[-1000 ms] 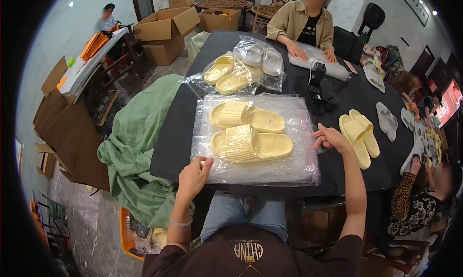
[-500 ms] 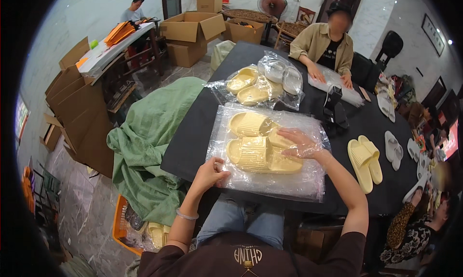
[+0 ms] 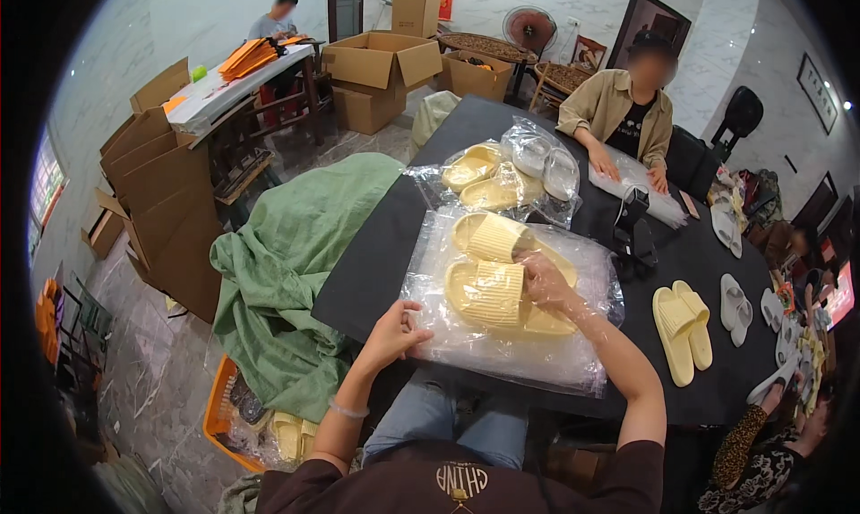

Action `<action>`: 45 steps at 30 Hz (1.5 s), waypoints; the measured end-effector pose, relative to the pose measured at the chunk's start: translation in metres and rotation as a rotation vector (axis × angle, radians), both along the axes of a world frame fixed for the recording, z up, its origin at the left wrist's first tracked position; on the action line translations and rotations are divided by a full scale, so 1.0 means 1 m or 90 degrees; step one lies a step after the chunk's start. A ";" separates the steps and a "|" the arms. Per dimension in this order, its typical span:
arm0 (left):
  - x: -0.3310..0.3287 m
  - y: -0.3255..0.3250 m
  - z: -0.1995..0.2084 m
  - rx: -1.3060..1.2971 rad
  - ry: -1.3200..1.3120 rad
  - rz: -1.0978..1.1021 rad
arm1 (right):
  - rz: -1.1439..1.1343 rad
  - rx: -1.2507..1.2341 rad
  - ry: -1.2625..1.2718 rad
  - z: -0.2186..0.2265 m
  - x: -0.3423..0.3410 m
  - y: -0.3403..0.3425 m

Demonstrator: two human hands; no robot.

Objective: The person packs pairs of yellow and white plastic slippers into clear plastic bags. They pick up a pair of slippers, place them inside a bag, and then set the packaged item aside on the table. The process is repeated for multiple pairs of slippers.

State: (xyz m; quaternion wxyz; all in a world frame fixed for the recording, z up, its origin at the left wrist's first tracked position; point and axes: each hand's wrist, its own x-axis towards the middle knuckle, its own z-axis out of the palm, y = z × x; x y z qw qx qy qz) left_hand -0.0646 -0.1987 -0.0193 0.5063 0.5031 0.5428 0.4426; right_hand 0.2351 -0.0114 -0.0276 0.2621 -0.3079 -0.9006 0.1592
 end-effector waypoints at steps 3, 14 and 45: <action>0.002 -0.022 0.027 0.069 0.006 0.095 | 0.046 0.040 0.025 0.015 0.004 -0.003; -0.001 -0.024 0.032 0.216 0.648 0.174 | 0.028 -0.038 -0.030 -0.007 -0.014 -0.006; 0.031 0.061 -0.007 0.225 0.807 -0.112 | -0.400 0.156 0.161 0.221 0.119 -0.087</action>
